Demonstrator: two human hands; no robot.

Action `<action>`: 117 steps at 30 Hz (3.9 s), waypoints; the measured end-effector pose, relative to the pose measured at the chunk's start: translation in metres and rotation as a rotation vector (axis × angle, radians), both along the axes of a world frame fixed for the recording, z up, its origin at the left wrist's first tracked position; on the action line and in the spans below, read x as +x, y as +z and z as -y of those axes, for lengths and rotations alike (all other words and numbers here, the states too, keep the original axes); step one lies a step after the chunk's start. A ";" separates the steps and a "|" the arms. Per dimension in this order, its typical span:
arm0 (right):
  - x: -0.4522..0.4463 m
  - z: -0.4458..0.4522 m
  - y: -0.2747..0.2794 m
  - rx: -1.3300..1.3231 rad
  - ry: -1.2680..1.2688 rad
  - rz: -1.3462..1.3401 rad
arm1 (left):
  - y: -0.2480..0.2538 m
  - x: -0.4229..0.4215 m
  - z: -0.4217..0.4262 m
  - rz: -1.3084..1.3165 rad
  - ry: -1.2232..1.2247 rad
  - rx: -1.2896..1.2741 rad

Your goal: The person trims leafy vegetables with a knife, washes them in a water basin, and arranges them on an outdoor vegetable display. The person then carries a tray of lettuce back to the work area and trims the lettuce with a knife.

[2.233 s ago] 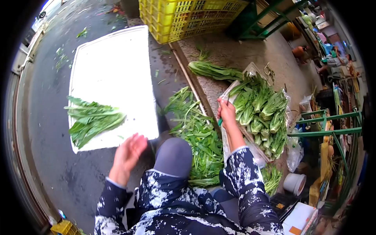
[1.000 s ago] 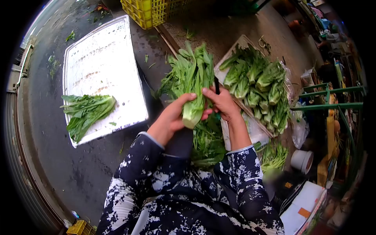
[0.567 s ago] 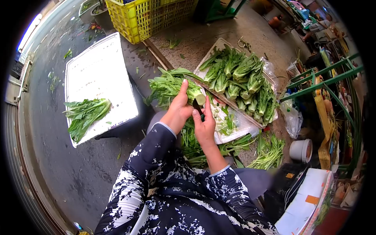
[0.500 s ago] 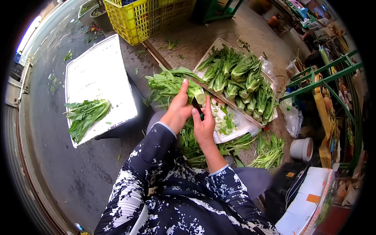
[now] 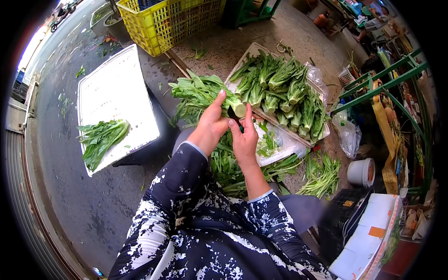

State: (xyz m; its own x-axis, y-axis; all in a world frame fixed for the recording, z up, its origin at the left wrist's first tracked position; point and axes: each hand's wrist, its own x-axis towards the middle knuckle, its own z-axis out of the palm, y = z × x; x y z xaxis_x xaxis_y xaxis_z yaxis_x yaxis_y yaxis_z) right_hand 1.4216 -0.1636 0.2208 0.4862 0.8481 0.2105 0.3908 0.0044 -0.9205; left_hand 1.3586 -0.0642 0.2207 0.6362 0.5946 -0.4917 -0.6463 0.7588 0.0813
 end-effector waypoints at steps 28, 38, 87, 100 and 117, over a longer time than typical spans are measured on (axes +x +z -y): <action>0.014 0.003 0.010 0.094 0.061 -0.093 | 0.011 0.000 0.006 -0.083 0.090 -0.041; 0.039 0.035 -0.030 -0.006 -0.141 -0.574 | 0.016 -0.011 0.012 0.007 0.134 0.057; 0.086 0.015 -0.098 -0.454 -0.422 -0.614 | -0.184 -0.405 -0.154 -0.878 0.518 0.144; 0.162 -0.162 -0.075 -0.560 -0.520 0.715 | -0.071 -0.305 -0.127 -1.200 0.611 -0.020; 0.045 0.021 0.002 0.127 0.053 0.418 | -0.003 -0.013 0.019 -0.042 -0.292 0.532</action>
